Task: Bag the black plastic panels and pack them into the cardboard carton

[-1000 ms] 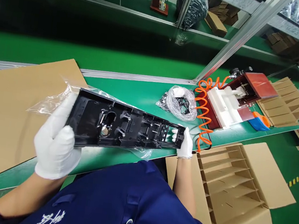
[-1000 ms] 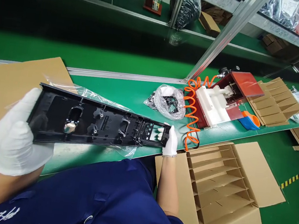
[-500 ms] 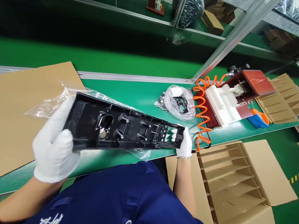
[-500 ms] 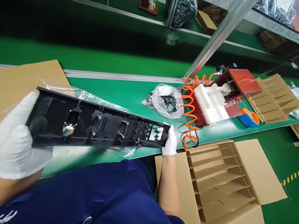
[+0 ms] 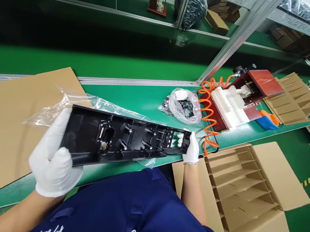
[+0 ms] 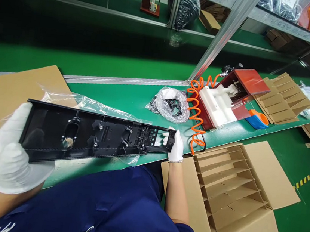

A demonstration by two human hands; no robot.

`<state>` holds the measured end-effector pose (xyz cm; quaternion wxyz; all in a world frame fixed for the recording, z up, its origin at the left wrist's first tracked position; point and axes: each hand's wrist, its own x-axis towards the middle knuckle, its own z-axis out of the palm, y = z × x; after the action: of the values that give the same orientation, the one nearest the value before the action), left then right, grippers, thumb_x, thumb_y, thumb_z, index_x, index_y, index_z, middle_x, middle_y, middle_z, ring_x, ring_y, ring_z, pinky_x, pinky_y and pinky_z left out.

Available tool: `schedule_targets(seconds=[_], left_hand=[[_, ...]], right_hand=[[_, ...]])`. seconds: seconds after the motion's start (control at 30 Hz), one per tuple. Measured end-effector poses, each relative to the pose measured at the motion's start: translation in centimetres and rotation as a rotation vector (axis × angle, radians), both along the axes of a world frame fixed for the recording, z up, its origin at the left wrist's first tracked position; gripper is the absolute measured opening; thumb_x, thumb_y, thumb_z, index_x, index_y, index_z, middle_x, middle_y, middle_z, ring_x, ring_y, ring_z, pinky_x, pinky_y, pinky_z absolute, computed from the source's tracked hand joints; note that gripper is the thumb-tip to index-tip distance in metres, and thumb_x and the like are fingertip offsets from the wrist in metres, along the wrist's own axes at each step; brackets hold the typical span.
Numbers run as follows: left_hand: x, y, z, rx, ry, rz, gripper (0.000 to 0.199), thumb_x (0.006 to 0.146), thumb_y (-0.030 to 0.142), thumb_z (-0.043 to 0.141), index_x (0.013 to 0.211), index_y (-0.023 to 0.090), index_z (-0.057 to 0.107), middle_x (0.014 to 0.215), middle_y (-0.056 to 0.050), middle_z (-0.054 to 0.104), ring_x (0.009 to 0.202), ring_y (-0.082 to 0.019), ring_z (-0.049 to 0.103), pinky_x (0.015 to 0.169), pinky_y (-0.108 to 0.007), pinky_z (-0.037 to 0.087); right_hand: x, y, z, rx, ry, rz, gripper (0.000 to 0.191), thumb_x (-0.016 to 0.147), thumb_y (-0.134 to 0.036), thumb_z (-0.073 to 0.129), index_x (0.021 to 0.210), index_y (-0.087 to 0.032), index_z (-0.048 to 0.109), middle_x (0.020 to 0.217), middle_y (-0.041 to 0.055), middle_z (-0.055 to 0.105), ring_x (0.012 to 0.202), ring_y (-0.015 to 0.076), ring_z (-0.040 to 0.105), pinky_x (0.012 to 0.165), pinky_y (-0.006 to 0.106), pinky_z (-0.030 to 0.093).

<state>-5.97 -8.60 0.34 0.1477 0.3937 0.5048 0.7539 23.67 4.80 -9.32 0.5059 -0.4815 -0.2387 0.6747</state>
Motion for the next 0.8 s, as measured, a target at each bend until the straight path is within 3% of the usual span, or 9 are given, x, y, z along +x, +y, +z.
schedule_targets(seconds=[0.37, 0.67, 0.8], left_hand=[[0.06, -0.08, 0.06, -0.069, -0.046, 0.062, 0.067, 0.071, 0.057, 0.08, 0.129, 0.024, 0.072, 0.133, -0.007, 0.071, 0.132, -0.04, 0.059, 0.119, -0.059, 0.042], [0.43, 0.11, 0.49, -0.075, -0.105, 0.087, 0.067, 0.067, 0.056, 0.084, 0.123, 0.021, 0.075, 0.129, -0.01, 0.073, 0.128, -0.043, 0.061, 0.116, -0.065, 0.041], [0.18, -0.18, -0.01, -0.077, -0.15, 0.056, 0.065, 0.067, 0.052, 0.084, 0.125, 0.025, 0.075, 0.13, -0.006, 0.072, 0.136, -0.045, 0.055, 0.121, -0.06, 0.038]], right_hand=[[0.1, 0.0, -0.16, 0.025, 0.005, 0.004, 0.051, 0.085, -0.061, 0.068, 0.111, -0.018, 0.067, 0.072, 0.0022, 0.071, 0.049, 0.0098, 0.055, 0.044, 0.021, 0.046], [0.23, -0.05, -0.33, 0.039, -0.007, 0.008, 0.054, 0.086, -0.063, 0.067, 0.113, -0.016, 0.067, 0.073, 0.0031, 0.072, 0.048, 0.0096, 0.056, 0.043, 0.02, 0.046], [0.1, -0.05, -0.26, 0.033, 0.01, -0.005, 0.051, 0.087, -0.062, 0.068, 0.111, -0.016, 0.067, 0.072, 0.0027, 0.071, 0.05, 0.0096, 0.057, 0.043, 0.02, 0.046]])
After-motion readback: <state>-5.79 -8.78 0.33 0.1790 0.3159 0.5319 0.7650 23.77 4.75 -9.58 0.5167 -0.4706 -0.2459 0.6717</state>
